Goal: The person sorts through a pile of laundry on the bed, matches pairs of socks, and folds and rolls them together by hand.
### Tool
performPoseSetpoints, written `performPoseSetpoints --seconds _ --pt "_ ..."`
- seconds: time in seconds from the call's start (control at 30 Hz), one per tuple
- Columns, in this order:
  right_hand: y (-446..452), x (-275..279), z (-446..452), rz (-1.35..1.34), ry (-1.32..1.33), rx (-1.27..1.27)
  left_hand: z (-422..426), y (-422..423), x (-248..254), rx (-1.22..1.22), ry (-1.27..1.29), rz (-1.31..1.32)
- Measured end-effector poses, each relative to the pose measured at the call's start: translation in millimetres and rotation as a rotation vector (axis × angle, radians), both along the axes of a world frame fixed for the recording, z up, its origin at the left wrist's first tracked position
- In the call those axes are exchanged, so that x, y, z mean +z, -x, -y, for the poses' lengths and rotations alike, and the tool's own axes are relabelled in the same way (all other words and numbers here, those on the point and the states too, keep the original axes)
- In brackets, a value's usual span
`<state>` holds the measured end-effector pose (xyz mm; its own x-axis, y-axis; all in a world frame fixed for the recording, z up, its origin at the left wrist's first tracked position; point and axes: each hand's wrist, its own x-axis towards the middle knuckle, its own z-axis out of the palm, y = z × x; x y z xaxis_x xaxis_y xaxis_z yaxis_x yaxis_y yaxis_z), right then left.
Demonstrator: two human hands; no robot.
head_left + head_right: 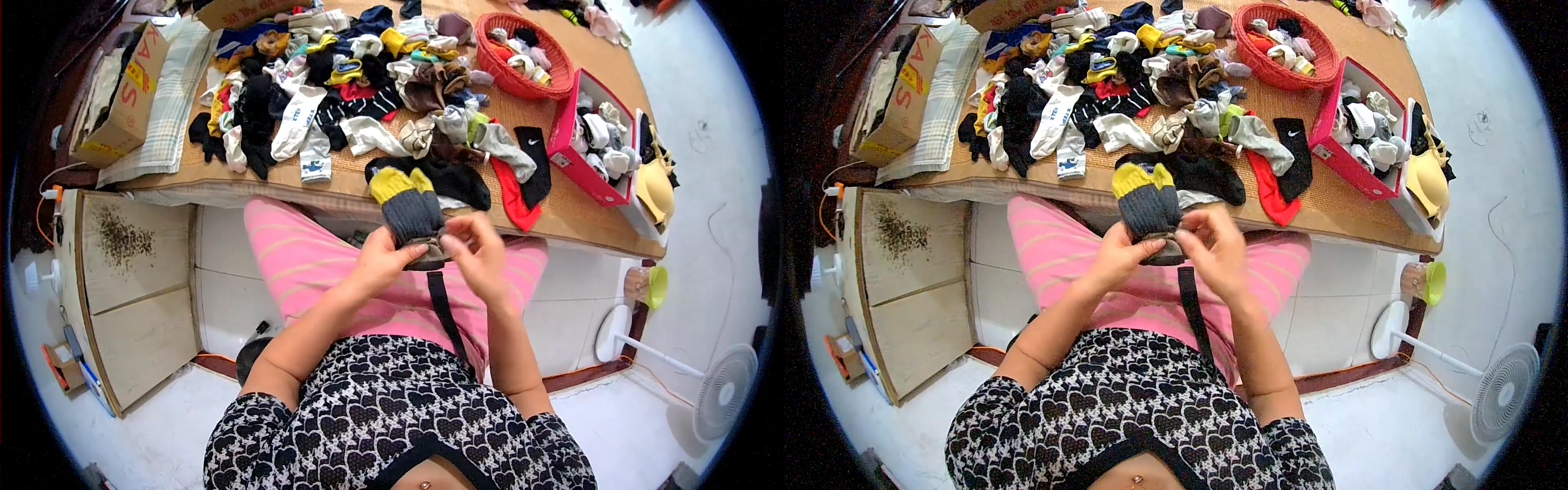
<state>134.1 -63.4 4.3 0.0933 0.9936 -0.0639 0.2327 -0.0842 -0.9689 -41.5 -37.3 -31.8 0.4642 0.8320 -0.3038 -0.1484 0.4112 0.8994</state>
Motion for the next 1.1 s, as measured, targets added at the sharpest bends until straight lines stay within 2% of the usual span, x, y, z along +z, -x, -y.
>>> performPoseSetpoints --seconds 0.03,0.07,0.13,0.2,0.27,0.33,0.4,0.47,0.53,0.6,0.73,0.83,0.87,0.93,1.1 --pt "-6 2 -5 0.088 -0.041 -0.008 -1 0 3 -0.03 -0.111 -0.142" --pt "-10 6 -10 0.177 -0.085 -0.016 0 -1 8 -0.034 -0.112 -0.14" --pt "-3 13 -17 0.128 -0.035 0.0 1 -2 16 -0.234 -0.263 -0.375" --pt "3 6 -20 0.14 -0.083 0.08 4 -5 13 -0.193 -0.298 -0.344" --pt "6 7 -21 0.138 -0.118 0.114 3 -4 19 -0.211 -0.329 -0.508" --pt "9 3 -21 -0.053 -0.176 0.052 3 -3 15 -0.217 -0.346 -0.534" --pt "16 -3 -21 -0.333 -0.262 -0.096 3 -6 3 -0.043 -0.126 -0.171" --pt "10 -6 -16 -0.379 0.006 -0.24 2 -6 4 -0.107 -0.07 -0.082" --pt "5 -23 -20 -0.33 0.055 -0.255 2 -11 18 -0.089 0.116 0.22" --pt "2 -33 -21 -0.283 0.103 -0.267 2 -12 12 -0.149 0.143 0.247" --pt "1 -28 -15 -0.167 -0.016 -0.357 3 -10 7 -0.047 0.284 0.304" --pt "-2 9 -1 0.282 -0.493 0.029 0 -6 3 0.055 0.355 0.369" --pt "0 15 2 0.28 -0.493 0.032 -2 -4 1 0.1 0.376 0.378" --pt "-1 22 8 0.677 -0.575 0.362 -2 -2 1 0.073 0.387 0.404" --pt "-4 4 15 0.678 -0.665 0.26 3 -6 10 0.041 0.542 0.478"
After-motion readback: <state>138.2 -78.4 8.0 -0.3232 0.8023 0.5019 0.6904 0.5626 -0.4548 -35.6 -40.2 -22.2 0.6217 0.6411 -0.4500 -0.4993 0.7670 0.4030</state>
